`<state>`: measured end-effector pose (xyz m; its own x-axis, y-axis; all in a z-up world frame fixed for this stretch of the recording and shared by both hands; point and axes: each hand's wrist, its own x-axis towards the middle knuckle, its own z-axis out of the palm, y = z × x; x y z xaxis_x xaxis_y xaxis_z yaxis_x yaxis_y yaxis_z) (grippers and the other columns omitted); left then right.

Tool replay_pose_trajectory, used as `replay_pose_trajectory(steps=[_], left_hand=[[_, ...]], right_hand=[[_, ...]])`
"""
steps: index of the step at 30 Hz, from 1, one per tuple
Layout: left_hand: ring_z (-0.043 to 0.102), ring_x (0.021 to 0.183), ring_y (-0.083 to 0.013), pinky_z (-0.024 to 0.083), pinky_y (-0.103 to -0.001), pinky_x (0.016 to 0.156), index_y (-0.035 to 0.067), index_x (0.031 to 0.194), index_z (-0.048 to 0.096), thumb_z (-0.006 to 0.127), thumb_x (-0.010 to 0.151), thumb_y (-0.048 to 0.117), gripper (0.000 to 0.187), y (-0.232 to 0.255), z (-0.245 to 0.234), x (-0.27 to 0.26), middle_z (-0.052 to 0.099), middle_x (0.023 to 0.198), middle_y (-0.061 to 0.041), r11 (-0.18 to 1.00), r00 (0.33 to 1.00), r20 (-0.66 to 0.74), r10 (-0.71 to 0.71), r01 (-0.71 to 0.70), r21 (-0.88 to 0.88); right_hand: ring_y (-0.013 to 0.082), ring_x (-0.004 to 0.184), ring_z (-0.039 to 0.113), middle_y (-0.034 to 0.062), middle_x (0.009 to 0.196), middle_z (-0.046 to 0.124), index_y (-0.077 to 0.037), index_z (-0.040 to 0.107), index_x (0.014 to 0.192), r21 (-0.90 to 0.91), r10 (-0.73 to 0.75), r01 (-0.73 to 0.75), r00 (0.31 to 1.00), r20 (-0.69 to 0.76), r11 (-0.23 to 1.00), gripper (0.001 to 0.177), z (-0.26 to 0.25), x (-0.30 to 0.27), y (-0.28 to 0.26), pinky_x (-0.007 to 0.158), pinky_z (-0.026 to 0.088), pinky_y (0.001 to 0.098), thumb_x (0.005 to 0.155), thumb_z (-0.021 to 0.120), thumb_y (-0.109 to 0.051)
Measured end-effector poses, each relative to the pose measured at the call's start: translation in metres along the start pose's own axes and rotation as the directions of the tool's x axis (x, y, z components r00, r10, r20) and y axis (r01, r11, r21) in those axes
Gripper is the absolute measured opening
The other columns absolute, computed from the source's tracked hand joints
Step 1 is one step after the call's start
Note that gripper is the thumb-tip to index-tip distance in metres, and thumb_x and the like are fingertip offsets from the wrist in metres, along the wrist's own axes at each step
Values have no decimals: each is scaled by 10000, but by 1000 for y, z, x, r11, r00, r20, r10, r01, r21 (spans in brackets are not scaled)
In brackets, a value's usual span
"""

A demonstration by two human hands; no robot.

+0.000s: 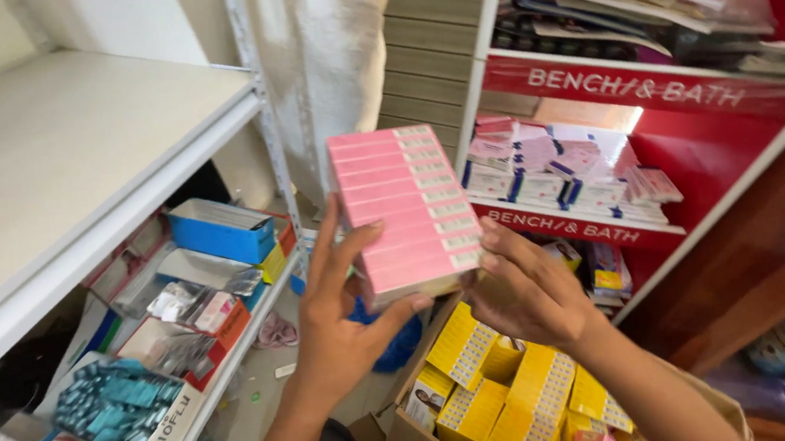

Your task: The person organizes and stocks boxes of medication on pharmacy shelves.

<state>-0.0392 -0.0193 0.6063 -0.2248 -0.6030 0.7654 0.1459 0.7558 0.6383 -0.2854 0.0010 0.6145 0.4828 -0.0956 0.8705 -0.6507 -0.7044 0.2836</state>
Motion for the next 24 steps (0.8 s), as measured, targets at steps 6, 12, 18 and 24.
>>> replay_pose_trajectory(steps=[6, 12, 18, 24], left_hand=[[495, 1500, -368, 540, -417, 1110, 123, 1405, 535, 900, 819, 123, 691, 41, -49, 3, 191, 1715, -262, 941, 962, -188, 200, -134, 311], [386, 1577, -466, 505, -473, 1202, 147, 1316, 631, 953, 795, 165, 613, 79, -100, 8, 231, 1700, -275, 674, 907, -194, 374, -122, 728], [375, 1598, -440, 468, -476, 1273, 156, 1363, 621, 958, 796, 121, 660, 104, -169, 28, 226, 1719, -234, 524, 876, -143, 460, -138, 840], [376, 1600, -419, 485, -462, 1266, 161, 1391, 616, 1009, 775, 155, 730, 137, -237, 54, 210, 1731, -221, 419, 875, -117, 470, -104, 902]], right_hand=[[315, 1327, 613, 215, 1426, 567, -21, 526, 1416, 502, 250, -166, 963, -104, 849, 628, 53, 55, -30, 1118, 564, 411, 860, 816, 19], [262, 1354, 571, 180, 1488, 556, 68, 450, 1512, 944, 539, -322, 809, 234, 73, 744, 114, 118, -46, 1132, 535, 418, 838, 758, 130], [216, 1298, 611, 170, 1424, 622, 83, 477, 1511, 976, 429, -217, 879, 210, -32, 687, 175, 191, -63, 1125, 539, 387, 881, 748, 118], [161, 1189, 621, 106, 1354, 659, 81, 506, 1519, 995, 362, -98, 928, 85, 18, 656, 237, 264, -76, 1113, 528, 349, 921, 777, 91]])
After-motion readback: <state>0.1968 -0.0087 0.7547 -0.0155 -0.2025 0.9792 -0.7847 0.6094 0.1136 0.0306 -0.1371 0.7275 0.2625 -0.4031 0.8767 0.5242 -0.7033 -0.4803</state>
